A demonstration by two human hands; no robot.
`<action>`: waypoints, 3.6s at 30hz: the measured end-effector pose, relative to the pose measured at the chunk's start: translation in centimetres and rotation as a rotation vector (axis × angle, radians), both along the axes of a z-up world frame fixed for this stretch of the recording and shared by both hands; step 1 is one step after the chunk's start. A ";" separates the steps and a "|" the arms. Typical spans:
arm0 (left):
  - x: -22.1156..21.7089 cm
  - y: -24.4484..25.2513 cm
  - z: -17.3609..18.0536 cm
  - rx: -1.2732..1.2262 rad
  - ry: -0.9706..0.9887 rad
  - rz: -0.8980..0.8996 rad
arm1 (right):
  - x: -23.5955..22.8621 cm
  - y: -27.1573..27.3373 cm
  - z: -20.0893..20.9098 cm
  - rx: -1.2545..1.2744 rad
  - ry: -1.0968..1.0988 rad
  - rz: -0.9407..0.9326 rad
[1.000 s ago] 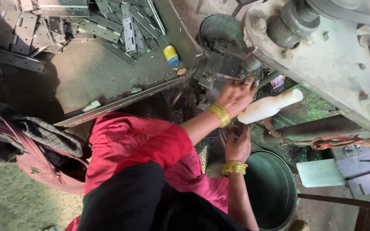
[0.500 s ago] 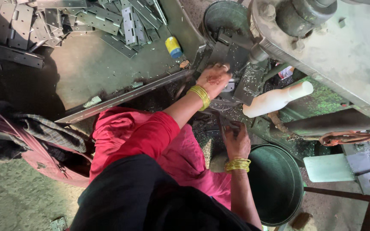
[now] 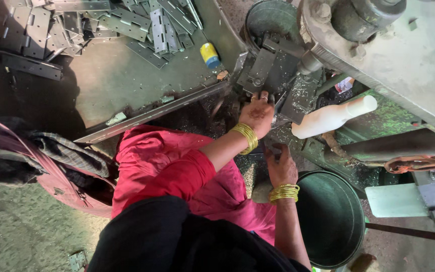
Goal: The person repeatedly places small metal plates into a press machine, operates the lever to press them, and removes the finished pieces. The process is repeated continuously with multiple metal plates.
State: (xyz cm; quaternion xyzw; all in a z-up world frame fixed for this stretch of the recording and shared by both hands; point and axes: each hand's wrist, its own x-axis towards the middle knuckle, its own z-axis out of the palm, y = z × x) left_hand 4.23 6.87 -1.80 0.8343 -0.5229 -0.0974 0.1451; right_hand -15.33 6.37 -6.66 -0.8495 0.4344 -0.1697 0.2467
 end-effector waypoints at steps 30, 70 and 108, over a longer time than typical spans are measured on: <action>0.7 -0.1 -0.9 0.009 -0.183 -0.050 | -2.3 0.1 -14.4 0.268 0.169 -0.026; 3.7 -8.5 -1.8 0.328 -0.362 0.008 | -2.7 -2.1 -14.1 0.330 0.189 0.030; 27.2 15.1 -6.3 0.160 -0.031 0.481 | 2.2 -1.0 8.9 -0.353 0.054 -0.077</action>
